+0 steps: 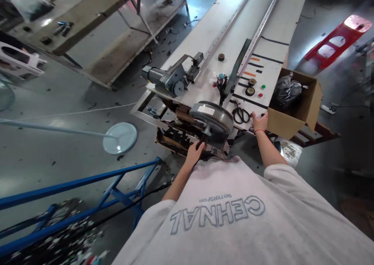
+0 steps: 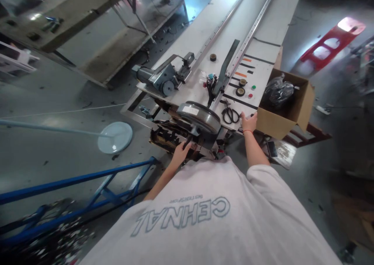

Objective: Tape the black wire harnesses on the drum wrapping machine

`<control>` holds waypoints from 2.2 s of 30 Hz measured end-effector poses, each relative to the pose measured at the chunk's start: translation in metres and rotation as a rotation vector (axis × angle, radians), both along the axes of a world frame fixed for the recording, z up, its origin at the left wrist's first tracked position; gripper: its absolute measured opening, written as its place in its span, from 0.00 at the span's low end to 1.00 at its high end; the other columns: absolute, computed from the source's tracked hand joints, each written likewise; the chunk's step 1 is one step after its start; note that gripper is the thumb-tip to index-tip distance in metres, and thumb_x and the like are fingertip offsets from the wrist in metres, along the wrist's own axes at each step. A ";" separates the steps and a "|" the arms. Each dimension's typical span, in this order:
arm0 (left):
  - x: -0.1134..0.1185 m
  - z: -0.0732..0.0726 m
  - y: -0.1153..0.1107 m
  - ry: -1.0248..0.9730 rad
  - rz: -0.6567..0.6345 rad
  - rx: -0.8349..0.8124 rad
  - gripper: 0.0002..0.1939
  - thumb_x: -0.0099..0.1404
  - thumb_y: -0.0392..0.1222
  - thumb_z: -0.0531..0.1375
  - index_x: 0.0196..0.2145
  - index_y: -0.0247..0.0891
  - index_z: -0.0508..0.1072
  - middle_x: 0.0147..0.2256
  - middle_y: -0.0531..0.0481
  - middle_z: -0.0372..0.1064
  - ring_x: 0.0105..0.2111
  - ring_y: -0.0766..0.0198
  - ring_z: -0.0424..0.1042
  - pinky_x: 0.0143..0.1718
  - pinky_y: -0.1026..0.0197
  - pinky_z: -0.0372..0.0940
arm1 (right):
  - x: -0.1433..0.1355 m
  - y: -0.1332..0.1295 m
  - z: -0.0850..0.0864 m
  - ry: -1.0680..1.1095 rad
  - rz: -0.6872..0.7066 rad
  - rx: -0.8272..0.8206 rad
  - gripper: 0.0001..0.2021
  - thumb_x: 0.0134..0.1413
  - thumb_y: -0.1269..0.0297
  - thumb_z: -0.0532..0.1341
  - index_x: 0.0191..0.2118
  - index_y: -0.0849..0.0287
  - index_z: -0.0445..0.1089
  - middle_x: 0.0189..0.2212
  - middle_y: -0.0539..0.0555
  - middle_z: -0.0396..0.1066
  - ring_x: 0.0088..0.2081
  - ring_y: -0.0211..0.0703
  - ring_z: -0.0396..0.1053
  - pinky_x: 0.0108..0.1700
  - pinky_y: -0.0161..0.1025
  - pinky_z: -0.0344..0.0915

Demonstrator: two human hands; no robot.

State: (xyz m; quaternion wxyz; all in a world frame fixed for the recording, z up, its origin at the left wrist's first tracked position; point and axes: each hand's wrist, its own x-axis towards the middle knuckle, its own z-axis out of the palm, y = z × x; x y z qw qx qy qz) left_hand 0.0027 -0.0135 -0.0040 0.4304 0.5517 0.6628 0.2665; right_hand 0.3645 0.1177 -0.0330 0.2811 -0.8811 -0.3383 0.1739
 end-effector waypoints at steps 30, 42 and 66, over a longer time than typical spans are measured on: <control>-0.020 -0.017 -0.050 0.056 0.070 -0.222 0.13 0.60 0.48 0.57 0.23 0.38 0.67 0.19 0.55 0.63 0.24 0.64 0.65 0.30 0.63 0.59 | 0.000 0.000 -0.006 -0.009 -0.001 -0.004 0.46 0.56 0.42 0.59 0.70 0.70 0.49 0.62 0.76 0.58 0.62 0.67 0.60 0.62 0.60 0.57; 0.001 0.001 -0.030 0.030 0.046 -0.081 0.14 0.64 0.50 0.55 0.28 0.38 0.70 0.24 0.51 0.69 0.29 0.61 0.69 0.33 0.62 0.63 | -0.002 -0.002 -0.001 0.020 0.005 0.004 0.45 0.57 0.45 0.60 0.70 0.71 0.49 0.62 0.75 0.59 0.63 0.63 0.59 0.64 0.55 0.55; -0.016 -0.048 -0.030 0.125 -0.045 -0.233 0.09 0.60 0.45 0.59 0.24 0.40 0.69 0.21 0.48 0.70 0.27 0.57 0.72 0.34 0.59 0.62 | -0.002 -0.004 -0.002 0.030 0.006 0.024 0.44 0.56 0.44 0.60 0.69 0.69 0.50 0.63 0.73 0.59 0.63 0.61 0.59 0.63 0.53 0.56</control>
